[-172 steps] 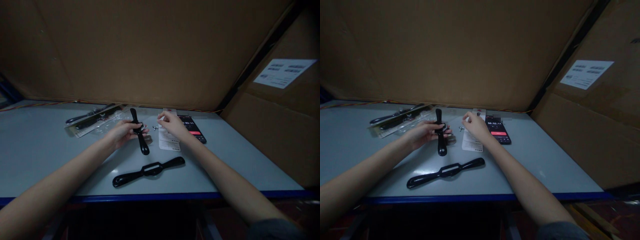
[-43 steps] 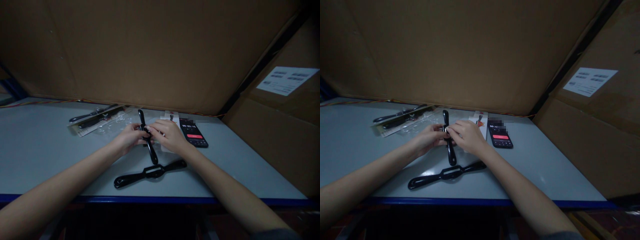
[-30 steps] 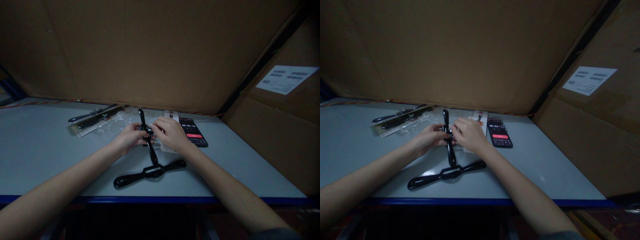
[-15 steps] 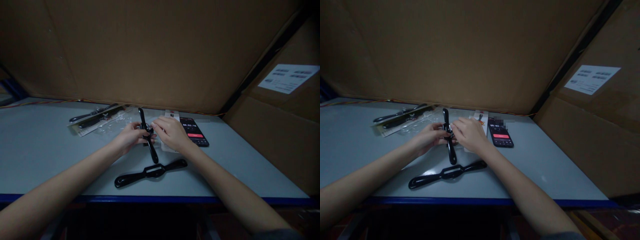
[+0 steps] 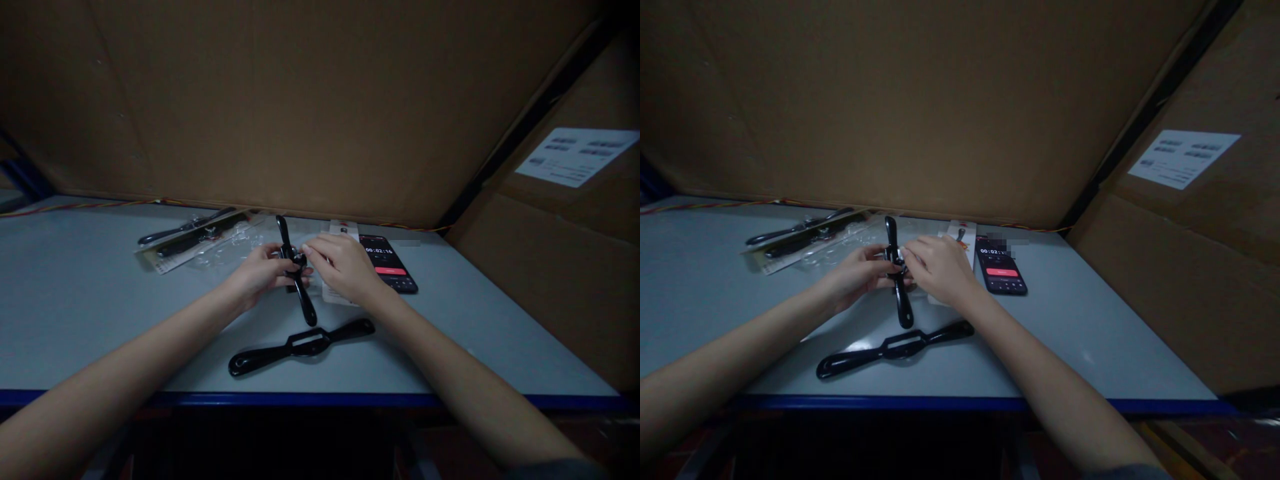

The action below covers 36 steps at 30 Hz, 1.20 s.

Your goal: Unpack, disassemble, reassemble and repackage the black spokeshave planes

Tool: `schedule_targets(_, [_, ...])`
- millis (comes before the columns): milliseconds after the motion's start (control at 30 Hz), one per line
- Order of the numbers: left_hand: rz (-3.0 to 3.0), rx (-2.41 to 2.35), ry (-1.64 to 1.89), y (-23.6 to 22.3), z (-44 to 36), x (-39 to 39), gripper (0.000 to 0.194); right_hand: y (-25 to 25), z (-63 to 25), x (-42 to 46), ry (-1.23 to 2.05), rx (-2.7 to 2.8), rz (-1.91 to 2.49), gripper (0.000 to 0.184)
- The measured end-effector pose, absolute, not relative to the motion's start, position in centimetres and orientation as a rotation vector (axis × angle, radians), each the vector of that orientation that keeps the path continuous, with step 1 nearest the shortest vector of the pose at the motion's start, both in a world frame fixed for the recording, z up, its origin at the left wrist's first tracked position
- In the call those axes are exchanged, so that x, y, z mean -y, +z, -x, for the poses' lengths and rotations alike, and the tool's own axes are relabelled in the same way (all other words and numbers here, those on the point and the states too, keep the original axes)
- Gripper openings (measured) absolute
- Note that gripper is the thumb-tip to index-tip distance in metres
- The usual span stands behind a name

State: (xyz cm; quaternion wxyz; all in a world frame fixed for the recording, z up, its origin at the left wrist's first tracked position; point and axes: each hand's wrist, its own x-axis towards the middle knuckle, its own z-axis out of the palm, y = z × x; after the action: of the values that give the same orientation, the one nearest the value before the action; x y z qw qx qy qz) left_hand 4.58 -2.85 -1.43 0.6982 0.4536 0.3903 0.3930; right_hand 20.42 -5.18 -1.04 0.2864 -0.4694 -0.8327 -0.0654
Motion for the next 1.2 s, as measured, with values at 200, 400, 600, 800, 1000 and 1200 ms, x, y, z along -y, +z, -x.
schedule_targets(200, [-1.016, -0.895, 0.892, -1.4, -4.6, 2.8, 0.027, -1.4, -20.2, 5.1, -0.124, 2.207, 1.290, 0.032])
schedule_targets(400, [-1.051, -0.887, 0.875, -1.4, -4.5, 2.8, 0.028, -1.5, -20.2, 5.0, -0.001, 2.207, 1.195, 0.032])
schedule_targets(600, [-1.032, -0.871, 0.877, -1.3, -4.5, 3.0, 0.026, -1.1, -20.7, 5.0, -0.128, 2.204, 1.292, 0.028])
schedule_targets(800, [-1.055, -0.857, 0.872, -1.6, -4.4, 2.8, 0.029, -1.0, -21.1, 5.1, -0.085, 2.313, 1.131, 0.029])
schedule_targets(1000, [-1.086, -0.883, 0.820, -1.4, -4.5, 3.0, 0.029, -0.7, -21.8, 4.6, -0.194, 2.408, 1.134, 0.013])
schedule_targets(1200, [-1.102, -0.860, 0.851, -1.5, -4.5, 3.0, 0.032, -1.5, -21.0, 4.7, -0.166, 2.336, 1.217, 0.023])
